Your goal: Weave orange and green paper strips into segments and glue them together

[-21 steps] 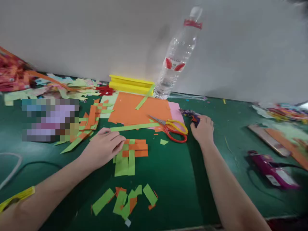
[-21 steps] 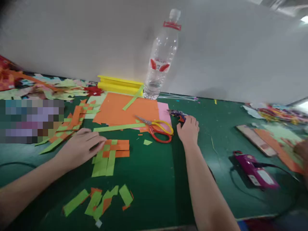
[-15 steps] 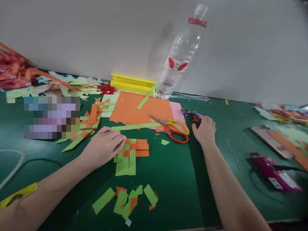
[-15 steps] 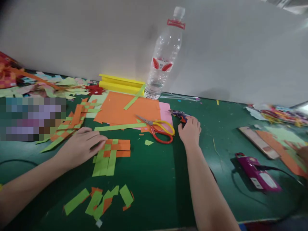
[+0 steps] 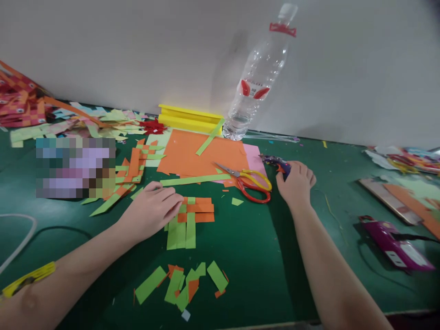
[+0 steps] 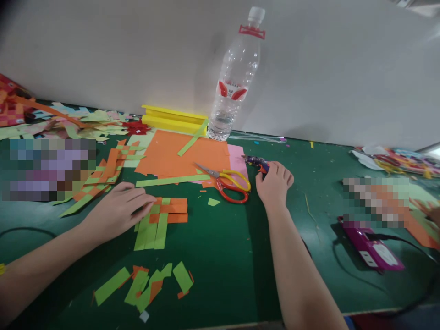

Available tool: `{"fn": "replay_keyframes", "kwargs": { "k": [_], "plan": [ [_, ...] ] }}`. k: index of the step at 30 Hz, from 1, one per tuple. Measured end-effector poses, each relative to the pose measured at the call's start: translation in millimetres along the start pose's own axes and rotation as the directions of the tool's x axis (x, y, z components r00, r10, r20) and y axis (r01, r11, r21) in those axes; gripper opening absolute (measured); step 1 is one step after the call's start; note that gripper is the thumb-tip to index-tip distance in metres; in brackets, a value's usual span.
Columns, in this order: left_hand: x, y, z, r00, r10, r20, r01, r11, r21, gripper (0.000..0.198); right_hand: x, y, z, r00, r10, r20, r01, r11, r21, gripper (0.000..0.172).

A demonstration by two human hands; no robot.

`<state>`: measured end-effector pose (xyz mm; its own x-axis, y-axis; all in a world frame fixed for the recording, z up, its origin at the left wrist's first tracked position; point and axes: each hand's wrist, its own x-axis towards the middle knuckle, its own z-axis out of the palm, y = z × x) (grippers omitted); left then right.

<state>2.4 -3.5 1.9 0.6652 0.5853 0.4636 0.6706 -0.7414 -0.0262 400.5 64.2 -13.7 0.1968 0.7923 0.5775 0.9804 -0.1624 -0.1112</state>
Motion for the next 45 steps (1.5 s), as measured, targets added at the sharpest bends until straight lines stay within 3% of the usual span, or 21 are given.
{"fn": "replay_keyframes", "kwargs": {
  "k": [2,4,8,13,16,18,21,24,31,37,40,42,45],
  "plan": [
    [-1,1,0.2,1.0,0.002,-0.001,-0.002,1.0,0.0,0.023,1,-8,-8,0.994,-0.092,-0.062,0.094,0.995,0.033,0.034],
    [-1,2,0.8,1.0,0.004,-0.01,-0.004,1.0,-0.002,0.023,-1,-18,-17,0.969,-0.243,-0.037,0.246,0.963,0.111,0.027],
    [0,5,2.2,1.0,0.025,-0.012,-0.026,0.998,-0.049,0.022,-11,-44,-31,0.82,-0.565,0.094,0.523,0.805,0.28,0.017],
    [-1,7,4.0,0.998,0.059,-0.028,-0.062,0.992,-0.114,0.02,-33,-81,-53,0.758,-0.652,0.008,0.605,0.708,0.365,0.014],
    [-3,6,4.8,0.999,0.041,-0.024,-0.043,0.992,-0.12,0.019,-42,-95,-64,0.691,-0.723,-0.009,0.667,0.633,0.394,0.014],
    [-4,5,5.6,1.0,-0.007,-0.013,0.005,0.992,-0.126,0.019,-43,-96,-66,0.717,-0.697,0.02,0.644,0.674,0.362,0.016],
    [-5,2,6.9,0.996,-0.088,0.004,0.088,0.987,-0.136,0.019,-39,-84,-55,0.824,-0.55,0.134,0.501,0.819,0.279,0.023],
    [-5,-2,7.1,0.992,-0.129,0.013,0.13,0.983,-0.132,0.019,-33,-67,-38,0.841,-0.476,0.258,0.422,0.875,0.237,0.033],
    [-4,-2,5.5,0.983,-0.172,0.066,0.18,0.972,-0.149,0.021,-29,-52,-20,0.824,-0.453,0.341,0.357,0.882,0.309,0.035],
    [-4,-3,4.4,0.981,-0.176,0.08,0.187,0.969,-0.16,0.023,-26,-56,-35,0.903,-0.291,0.318,0.133,0.889,0.438,0.039],
    [-4,-4,3.5,0.978,-0.193,0.077,0.203,0.968,-0.145,0.024,-24,-61,-44,0.908,-0.243,0.341,0.021,0.841,0.541,0.039],
    [-4,-4,3.8,0.976,-0.203,0.075,0.212,0.966,-0.148,0.023,-25,-66,-49,0.912,-0.26,0.317,0.023,0.806,0.592,0.029],
    [-4,-4,5.2,0.974,-0.21,0.087,0.222,0.959,-0.174,0.023,-30,-76,-56,0.912,-0.348,0.215,0.166,0.794,0.584,0.019]
  ]
}}
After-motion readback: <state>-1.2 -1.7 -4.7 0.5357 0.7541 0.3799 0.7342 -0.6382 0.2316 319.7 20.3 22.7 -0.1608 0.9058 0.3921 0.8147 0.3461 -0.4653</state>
